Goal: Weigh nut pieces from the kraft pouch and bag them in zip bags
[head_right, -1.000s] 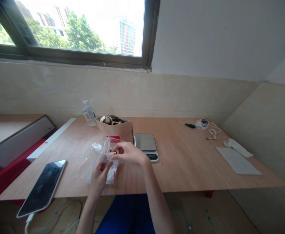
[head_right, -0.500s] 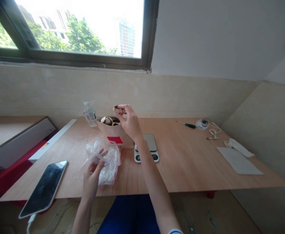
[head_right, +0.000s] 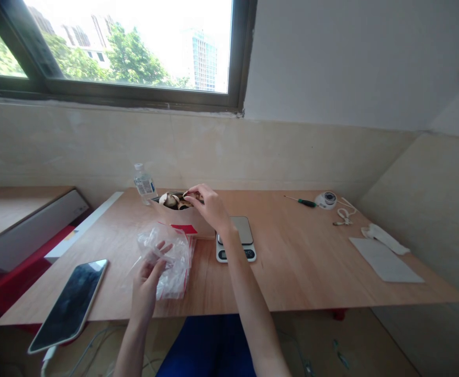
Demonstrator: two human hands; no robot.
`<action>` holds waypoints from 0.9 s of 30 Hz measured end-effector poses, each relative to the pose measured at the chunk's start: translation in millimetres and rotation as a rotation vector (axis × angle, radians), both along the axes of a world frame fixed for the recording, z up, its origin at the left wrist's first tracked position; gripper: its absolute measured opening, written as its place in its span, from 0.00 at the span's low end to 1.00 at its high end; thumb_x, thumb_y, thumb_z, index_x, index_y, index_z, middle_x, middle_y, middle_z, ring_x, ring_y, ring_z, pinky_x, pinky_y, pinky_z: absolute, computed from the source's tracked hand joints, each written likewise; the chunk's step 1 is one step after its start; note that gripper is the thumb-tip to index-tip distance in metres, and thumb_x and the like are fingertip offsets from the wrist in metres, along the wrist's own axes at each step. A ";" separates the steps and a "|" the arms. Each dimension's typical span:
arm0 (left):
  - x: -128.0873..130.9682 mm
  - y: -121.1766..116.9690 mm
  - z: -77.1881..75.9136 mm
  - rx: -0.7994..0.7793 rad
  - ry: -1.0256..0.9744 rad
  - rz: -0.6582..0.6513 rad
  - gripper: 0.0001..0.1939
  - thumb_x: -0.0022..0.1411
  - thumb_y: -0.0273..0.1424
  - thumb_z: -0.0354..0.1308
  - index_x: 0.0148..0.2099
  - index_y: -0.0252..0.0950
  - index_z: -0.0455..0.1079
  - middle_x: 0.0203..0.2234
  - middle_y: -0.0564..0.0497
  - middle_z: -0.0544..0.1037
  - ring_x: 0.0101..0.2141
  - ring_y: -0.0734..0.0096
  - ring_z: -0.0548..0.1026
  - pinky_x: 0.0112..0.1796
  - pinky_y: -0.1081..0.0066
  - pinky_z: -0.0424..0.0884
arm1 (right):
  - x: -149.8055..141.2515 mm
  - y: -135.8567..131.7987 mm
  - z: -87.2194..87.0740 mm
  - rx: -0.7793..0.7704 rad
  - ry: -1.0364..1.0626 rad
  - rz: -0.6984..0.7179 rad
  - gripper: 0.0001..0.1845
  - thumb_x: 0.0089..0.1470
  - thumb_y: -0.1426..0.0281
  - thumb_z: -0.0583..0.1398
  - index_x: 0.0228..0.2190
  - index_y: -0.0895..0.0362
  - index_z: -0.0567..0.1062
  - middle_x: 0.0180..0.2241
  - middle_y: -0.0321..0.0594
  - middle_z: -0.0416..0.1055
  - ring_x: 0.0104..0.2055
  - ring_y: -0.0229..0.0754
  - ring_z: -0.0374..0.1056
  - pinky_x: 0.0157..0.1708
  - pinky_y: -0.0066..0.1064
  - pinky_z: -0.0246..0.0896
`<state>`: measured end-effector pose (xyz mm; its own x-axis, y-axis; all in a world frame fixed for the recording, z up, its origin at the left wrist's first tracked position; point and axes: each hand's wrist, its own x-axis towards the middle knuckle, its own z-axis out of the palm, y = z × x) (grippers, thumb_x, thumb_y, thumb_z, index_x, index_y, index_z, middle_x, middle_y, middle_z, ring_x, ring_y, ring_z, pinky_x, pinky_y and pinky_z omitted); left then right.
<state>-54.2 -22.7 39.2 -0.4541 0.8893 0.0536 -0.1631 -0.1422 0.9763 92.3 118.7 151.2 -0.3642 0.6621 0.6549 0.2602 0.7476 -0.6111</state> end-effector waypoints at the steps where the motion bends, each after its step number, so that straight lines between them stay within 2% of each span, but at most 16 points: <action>1: 0.5 0.1 0.0 -0.005 -0.001 0.000 0.23 0.52 0.40 0.61 0.49 0.35 0.70 0.46 0.43 0.76 0.46 0.60 0.73 0.43 0.67 0.69 | 0.3 0.0 0.6 -0.020 0.011 0.007 0.10 0.55 0.64 0.59 0.37 0.57 0.72 0.36 0.39 0.72 0.40 0.39 0.68 0.41 0.29 0.62; 4: 1.3 0.0 0.7 -0.013 -0.002 0.001 0.23 0.52 0.40 0.62 0.49 0.35 0.70 0.45 0.44 0.77 0.45 0.61 0.73 0.42 0.68 0.69 | 0.5 0.5 1.8 -0.038 0.012 0.010 0.13 0.53 0.65 0.61 0.40 0.57 0.72 0.36 0.38 0.72 0.39 0.38 0.69 0.41 0.29 0.63; 10: -0.5 0.1 2.1 0.003 -0.013 -0.001 0.25 0.51 0.41 0.62 0.50 0.35 0.69 0.46 0.42 0.76 0.44 0.59 0.74 0.41 0.67 0.70 | 0.1 1.4 3.0 0.058 -0.071 -0.022 0.14 0.58 0.67 0.57 0.45 0.56 0.72 0.38 0.40 0.70 0.40 0.38 0.68 0.43 0.30 0.61; 14: -2.5 0.5 1.3 0.012 0.013 0.011 0.25 0.52 0.41 0.61 0.50 0.34 0.70 0.47 0.42 0.76 0.45 0.59 0.73 0.42 0.67 0.70 | -2.2 -2.4 7.1 0.137 0.087 -0.053 0.13 0.59 0.64 0.55 0.43 0.54 0.72 0.40 0.41 0.71 0.42 0.39 0.68 0.45 0.31 0.61; 17: -4.1 0.7 0.0 0.000 0.015 0.006 0.25 0.52 0.41 0.61 0.49 0.33 0.70 0.48 0.42 0.75 0.46 0.59 0.73 0.42 0.67 0.69 | -5.2 -3.6 11.1 0.130 0.238 -0.050 0.13 0.59 0.62 0.55 0.42 0.54 0.72 0.41 0.41 0.72 0.43 0.39 0.68 0.46 0.30 0.62; 21: -7.0 0.5 -2.8 -0.003 0.001 0.007 0.26 0.52 0.40 0.61 0.51 0.34 0.69 0.48 0.42 0.75 0.47 0.58 0.72 0.42 0.68 0.69 | -6.1 -2.6 11.4 0.034 0.152 0.028 0.12 0.57 0.62 0.56 0.38 0.55 0.73 0.39 0.38 0.74 0.41 0.38 0.70 0.43 0.29 0.63; 24: -7.9 0.4 -4.6 -0.003 -0.018 -0.002 0.27 0.52 0.39 0.61 0.53 0.35 0.68 0.49 0.43 0.75 0.46 0.60 0.73 0.41 0.69 0.69 | -4.5 -5.5 10.3 0.015 0.057 0.025 0.10 0.56 0.63 0.57 0.35 0.56 0.74 0.35 0.37 0.75 0.39 0.38 0.71 0.42 0.30 0.63; 27: -6.1 0.2 -4.7 -0.008 -0.046 -0.015 0.28 0.52 0.39 0.62 0.55 0.36 0.67 0.49 0.43 0.75 0.45 0.61 0.74 0.41 0.69 0.69 | -3.9 -12.1 12.6 0.034 0.062 0.003 0.09 0.55 0.64 0.58 0.34 0.56 0.75 0.34 0.37 0.75 0.38 0.38 0.70 0.42 0.30 0.63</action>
<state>-60.3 -22.5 34.6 -0.4423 0.8965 0.0262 -0.2099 -0.1319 0.9688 88.4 106.5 163.8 -0.3244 0.6380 0.6984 0.2204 0.7690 -0.6001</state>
